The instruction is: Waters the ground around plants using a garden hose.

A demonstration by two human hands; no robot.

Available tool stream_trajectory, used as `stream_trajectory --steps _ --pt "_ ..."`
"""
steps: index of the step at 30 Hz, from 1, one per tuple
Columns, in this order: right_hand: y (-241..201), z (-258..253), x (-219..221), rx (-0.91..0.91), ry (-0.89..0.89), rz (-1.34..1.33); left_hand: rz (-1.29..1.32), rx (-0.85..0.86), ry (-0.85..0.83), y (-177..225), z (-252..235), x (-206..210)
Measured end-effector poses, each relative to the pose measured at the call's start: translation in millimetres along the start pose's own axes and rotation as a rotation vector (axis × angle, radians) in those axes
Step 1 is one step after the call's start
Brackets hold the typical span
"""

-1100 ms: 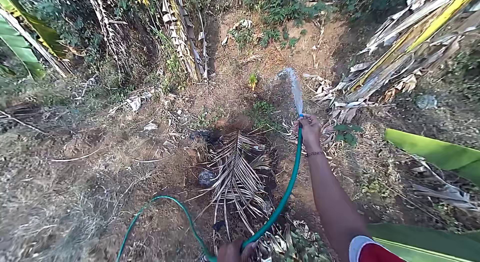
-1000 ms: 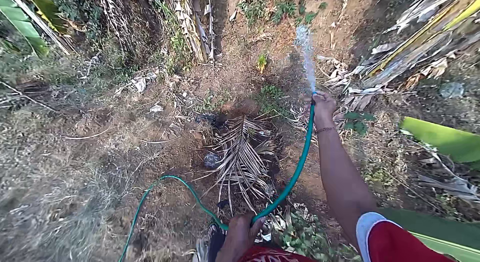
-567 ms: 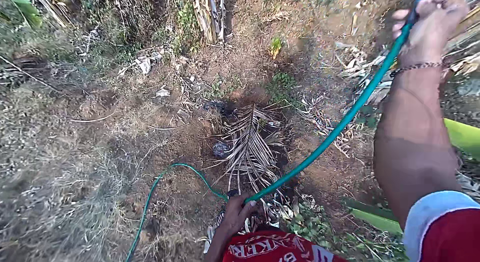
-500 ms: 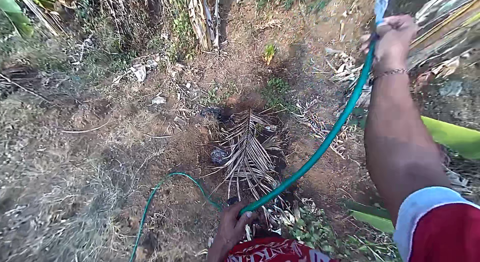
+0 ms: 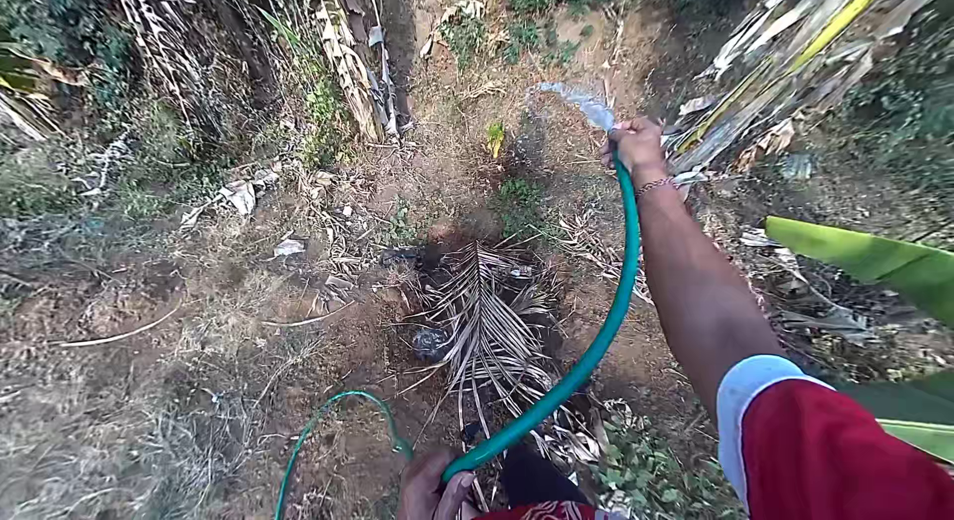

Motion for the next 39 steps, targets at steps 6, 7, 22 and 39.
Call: stream_trajectory --steps 6,7,22,39 --pt "7 -11 13 0.003 -0.013 0.007 -0.020 0.005 -0.024 -3 -8 2" --pt "7 -14 15 -0.004 -0.015 0.003 -0.029 0.003 -0.032 -1 -11 3" --pt "48 -104 17 0.029 -0.073 -0.127 -0.331 -0.107 -0.033 18 -80 49" --pt "127 -149 10 0.143 -0.032 -0.237 -0.396 -0.169 -0.168 9 -130 73"
Point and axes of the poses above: each hand's wrist, its own z-axis away from the middle knuckle, its own x-axis out of the palm, y = z × x, the point moved 1 cm from there along -z, towards the middle knuckle, and after that the axes turned 2 degrees about -z, right-handed, at the moved point
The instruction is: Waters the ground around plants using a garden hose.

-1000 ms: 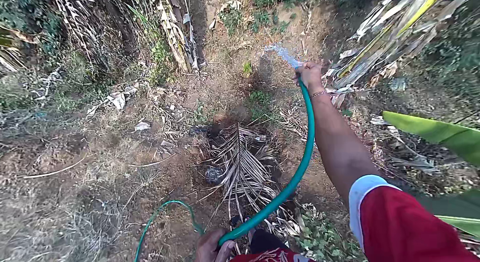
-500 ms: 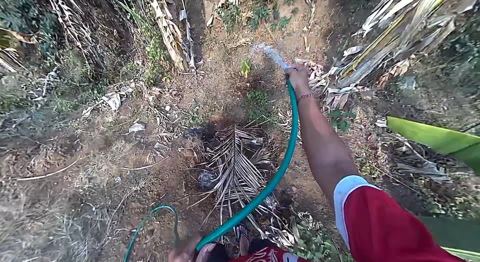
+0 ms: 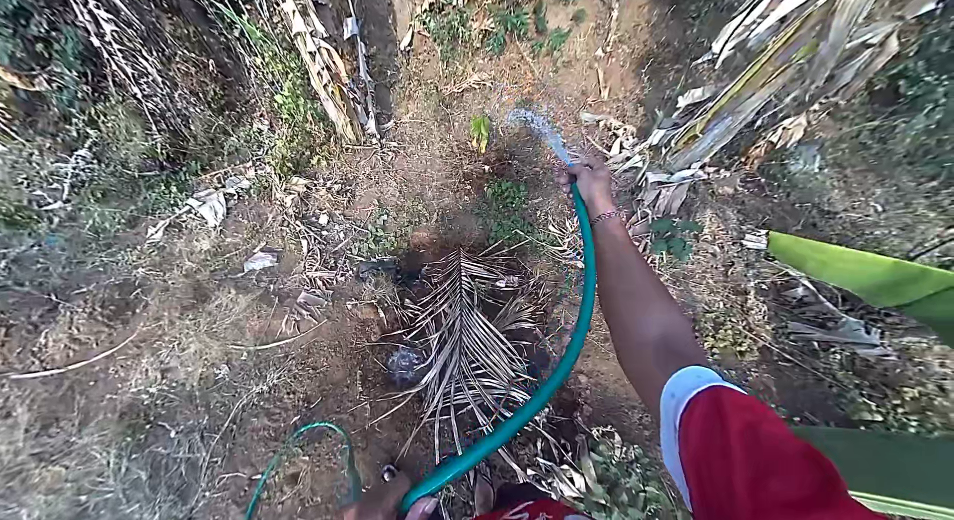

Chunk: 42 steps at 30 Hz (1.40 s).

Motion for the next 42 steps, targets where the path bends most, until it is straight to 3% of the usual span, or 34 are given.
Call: stream_trajectory --steps 14,42 --pt "9 -9 1 0.030 0.053 0.034 -0.009 -0.020 -0.011 0 -7 -6" --pt "-4 -20 56 -0.043 -0.118 -0.037 0.017 -0.058 0.039 8 0 6"
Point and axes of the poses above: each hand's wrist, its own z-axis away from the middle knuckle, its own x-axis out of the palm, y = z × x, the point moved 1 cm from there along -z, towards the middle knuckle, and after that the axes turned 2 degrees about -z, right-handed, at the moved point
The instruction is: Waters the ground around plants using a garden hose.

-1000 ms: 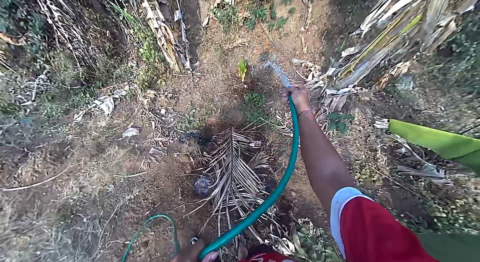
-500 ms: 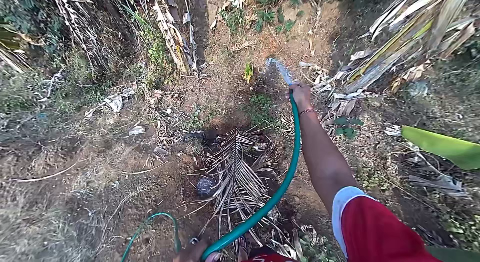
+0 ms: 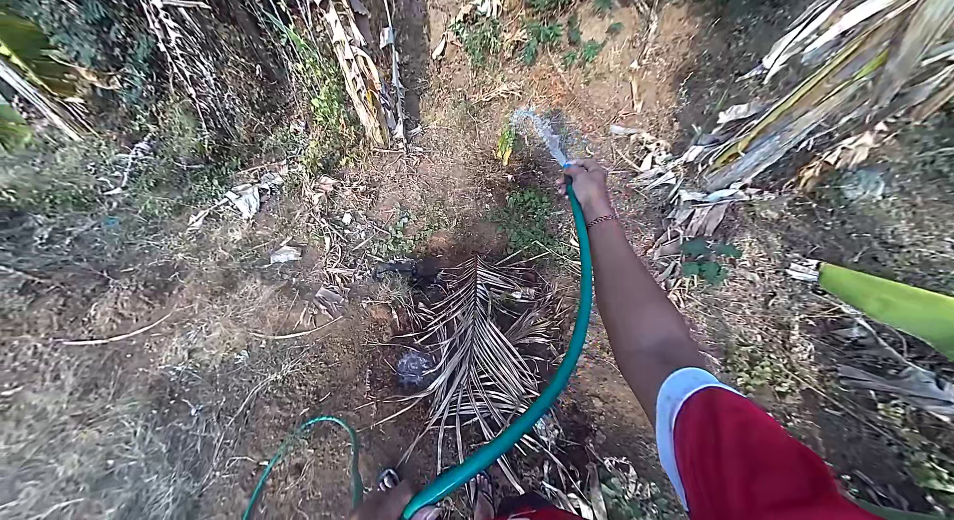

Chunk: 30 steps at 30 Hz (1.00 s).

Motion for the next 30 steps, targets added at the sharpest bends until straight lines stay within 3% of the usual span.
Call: stream_trajectory --steps 30 --pt "42 -5 9 0.129 -0.079 0.086 -0.041 -0.018 -0.012 4 -4 1"
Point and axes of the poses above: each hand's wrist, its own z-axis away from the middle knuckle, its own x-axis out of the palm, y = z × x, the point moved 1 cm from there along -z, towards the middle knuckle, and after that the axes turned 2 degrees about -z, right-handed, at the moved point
